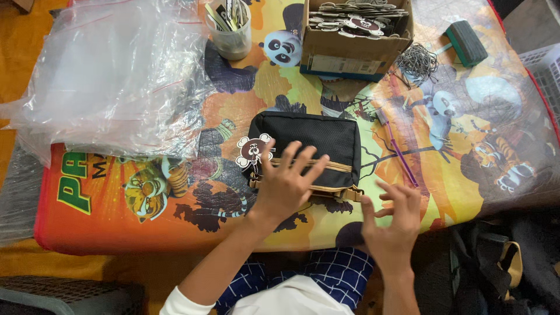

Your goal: The person attaches keychain charms to a black pouch using a purple tool and hands, then places the finished pouch into a clear plastic bag.

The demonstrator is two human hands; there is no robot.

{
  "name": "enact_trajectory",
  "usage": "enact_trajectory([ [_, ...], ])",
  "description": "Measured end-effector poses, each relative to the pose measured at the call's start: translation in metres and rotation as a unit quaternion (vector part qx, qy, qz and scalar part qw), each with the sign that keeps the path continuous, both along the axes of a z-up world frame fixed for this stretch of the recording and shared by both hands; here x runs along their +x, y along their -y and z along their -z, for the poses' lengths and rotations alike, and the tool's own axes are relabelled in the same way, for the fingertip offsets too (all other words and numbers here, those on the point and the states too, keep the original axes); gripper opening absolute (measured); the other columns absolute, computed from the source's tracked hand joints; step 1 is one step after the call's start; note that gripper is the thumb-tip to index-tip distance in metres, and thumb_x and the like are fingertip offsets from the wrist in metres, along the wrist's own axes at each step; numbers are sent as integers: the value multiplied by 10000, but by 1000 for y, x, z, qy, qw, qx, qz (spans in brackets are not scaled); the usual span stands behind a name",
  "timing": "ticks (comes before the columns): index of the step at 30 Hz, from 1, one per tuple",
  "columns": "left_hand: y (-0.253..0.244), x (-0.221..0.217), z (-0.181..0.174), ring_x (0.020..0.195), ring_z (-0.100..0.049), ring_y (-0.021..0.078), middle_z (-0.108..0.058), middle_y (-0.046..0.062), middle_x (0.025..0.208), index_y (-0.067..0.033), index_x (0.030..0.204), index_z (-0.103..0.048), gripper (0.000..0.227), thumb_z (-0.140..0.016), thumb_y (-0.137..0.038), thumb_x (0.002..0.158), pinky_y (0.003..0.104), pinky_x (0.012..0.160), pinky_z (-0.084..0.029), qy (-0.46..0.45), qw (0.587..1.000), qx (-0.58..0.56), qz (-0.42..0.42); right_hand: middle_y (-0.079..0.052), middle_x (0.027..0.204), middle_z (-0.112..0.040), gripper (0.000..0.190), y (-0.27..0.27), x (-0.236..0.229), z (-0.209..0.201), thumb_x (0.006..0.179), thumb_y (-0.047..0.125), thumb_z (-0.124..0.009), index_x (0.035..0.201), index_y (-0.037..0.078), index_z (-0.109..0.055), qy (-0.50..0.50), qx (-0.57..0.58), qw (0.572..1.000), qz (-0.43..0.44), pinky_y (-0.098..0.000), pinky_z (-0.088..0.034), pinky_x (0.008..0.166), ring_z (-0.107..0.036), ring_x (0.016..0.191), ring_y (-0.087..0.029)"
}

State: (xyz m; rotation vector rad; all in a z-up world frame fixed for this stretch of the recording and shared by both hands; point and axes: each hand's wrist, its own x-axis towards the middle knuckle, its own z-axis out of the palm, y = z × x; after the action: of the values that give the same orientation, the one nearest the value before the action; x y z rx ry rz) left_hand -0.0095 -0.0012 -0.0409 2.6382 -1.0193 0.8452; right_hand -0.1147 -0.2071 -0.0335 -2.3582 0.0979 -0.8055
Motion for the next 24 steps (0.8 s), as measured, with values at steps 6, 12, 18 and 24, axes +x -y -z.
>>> enact_trajectory([
  [6,24,3,-9,991,-621,241,-681,-11,914,-160,1043,-756,324,-880,-226,751,618,1100,-358,37,998,-18,44,-40,957,-768,90,-13,-9,13,923,78,-766,1010,85,-785,-72,162,984,-5,-217,-559,620,-681,830,-90],
  [12,43,11,21,831,-622,250,-620,74,744,-79,845,-762,202,-887,-54,689,730,1044,-345,56,990,-88,97,-5,724,-634,179,-6,22,38,784,123,-951,882,167,-808,5,56,998,23,-232,-458,428,-549,505,-112],
  [18,33,17,22,832,-612,214,-606,41,733,-106,841,-760,201,-886,-140,688,707,1047,-342,29,990,-104,91,-138,1247,-707,566,-4,44,10,809,283,-883,1325,132,-709,-71,-13,996,-48,-386,-554,489,-679,588,-259],
  [24,46,12,19,768,-607,197,-572,18,665,-108,735,-691,161,-832,-182,758,662,1058,-356,30,988,-128,78,-108,1028,-691,393,0,72,55,755,21,-866,1123,102,-755,19,-6,1000,-10,-367,-601,614,-739,801,-314],
])
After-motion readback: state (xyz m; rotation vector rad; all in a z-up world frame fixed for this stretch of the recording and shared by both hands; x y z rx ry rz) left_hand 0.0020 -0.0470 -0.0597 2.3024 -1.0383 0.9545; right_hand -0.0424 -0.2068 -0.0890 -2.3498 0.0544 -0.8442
